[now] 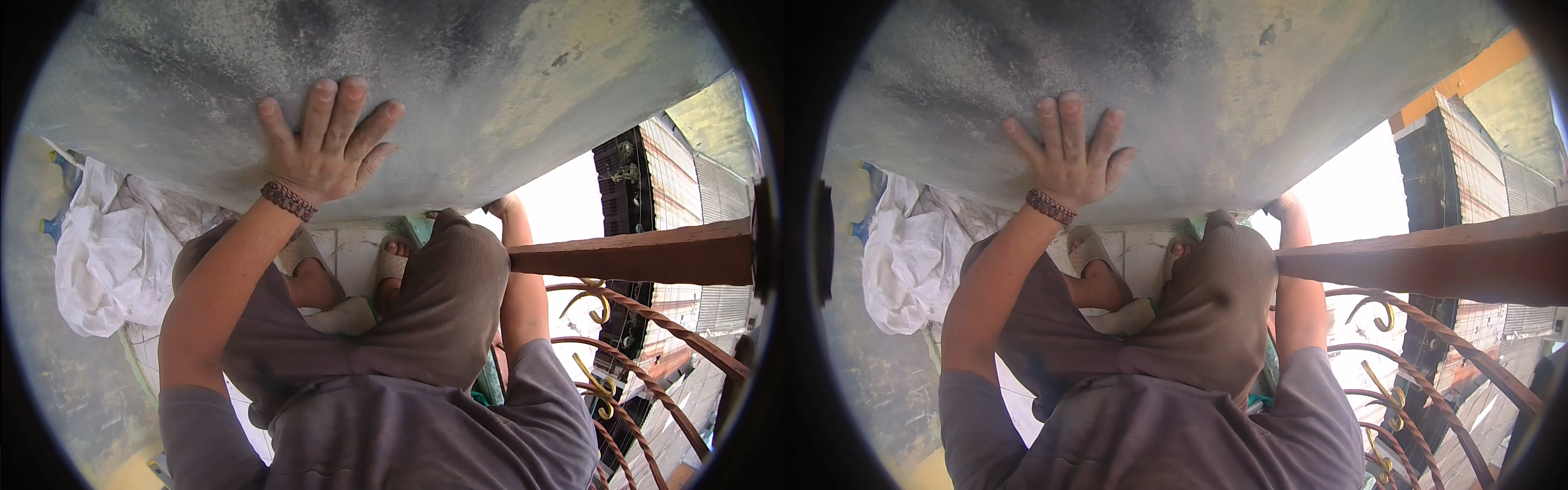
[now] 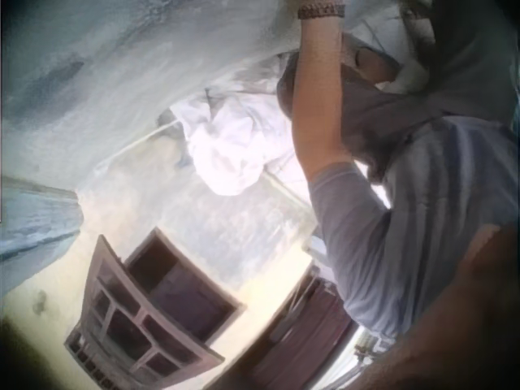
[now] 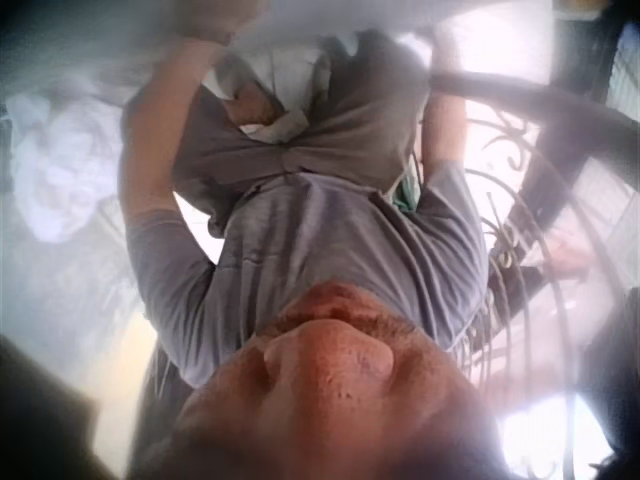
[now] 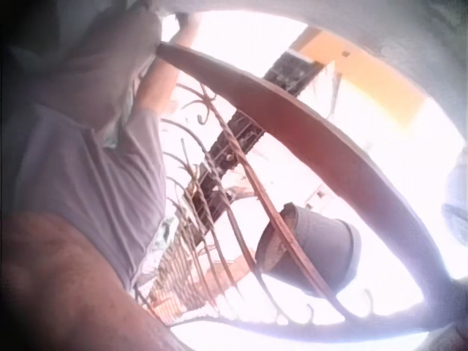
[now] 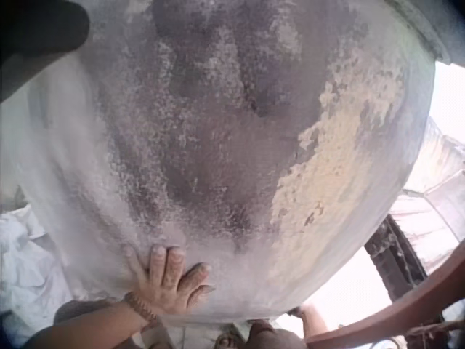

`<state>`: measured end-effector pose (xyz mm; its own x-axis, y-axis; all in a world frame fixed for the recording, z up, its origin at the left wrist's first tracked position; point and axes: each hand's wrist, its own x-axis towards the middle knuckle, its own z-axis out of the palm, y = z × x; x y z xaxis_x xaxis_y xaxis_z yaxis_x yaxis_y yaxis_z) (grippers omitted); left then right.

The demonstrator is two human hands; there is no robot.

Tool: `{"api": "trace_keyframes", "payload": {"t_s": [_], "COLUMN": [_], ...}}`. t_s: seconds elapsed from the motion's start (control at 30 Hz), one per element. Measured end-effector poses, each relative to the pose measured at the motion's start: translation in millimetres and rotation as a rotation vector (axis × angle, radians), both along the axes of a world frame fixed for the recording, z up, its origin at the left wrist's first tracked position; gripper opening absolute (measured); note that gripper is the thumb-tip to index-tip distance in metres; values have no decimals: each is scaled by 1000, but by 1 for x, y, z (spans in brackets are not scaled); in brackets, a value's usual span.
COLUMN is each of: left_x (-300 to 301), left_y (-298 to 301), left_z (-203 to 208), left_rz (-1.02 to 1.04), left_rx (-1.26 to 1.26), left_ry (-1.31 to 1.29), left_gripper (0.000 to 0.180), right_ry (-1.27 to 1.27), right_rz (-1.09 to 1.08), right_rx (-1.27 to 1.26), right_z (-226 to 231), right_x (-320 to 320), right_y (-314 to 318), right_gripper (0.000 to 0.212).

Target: The person uses a sanding block to sand a large, curved, weathered surface on a balcony. They move around the object, sanding different sections and edges while handling the sanding block with both hands.

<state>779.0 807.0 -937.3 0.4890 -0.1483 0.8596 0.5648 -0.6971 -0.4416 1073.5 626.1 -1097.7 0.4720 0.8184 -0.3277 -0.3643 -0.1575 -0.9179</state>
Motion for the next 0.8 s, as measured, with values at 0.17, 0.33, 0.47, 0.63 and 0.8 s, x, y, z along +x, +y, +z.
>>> {"api": "trace_keyframes", "payload": {"t_s": [0.17, 0.33, 0.47, 0.63, 0.8], "left_x": [-17, -51, -60, -57, -73], "left_y": [-24, -32, -31, -35, -32], "left_z": [-119, -183, -202, -227, -225], "left_rz": [211, 309, 381, 377, 351], "left_rx": [124, 111, 140, 26, -121], "left_ry": [703, 1191, 1282, 1346, 1409], "left_gripper": [70, 76, 78, 78, 73], "right_ry": [103, 220, 88, 13, 109], "right_rz": [50, 133, -21, -18, 138], "right_rx": [-54, 465, -6, -44, 465], "right_z": [-19, 102, -1, -35, 109], "right_x": [23, 30, 1, 45, 33], "right_y": [-12, -11, -1, -6, 11], "right_gripper": [49, 60, 54, 51, 66]}}
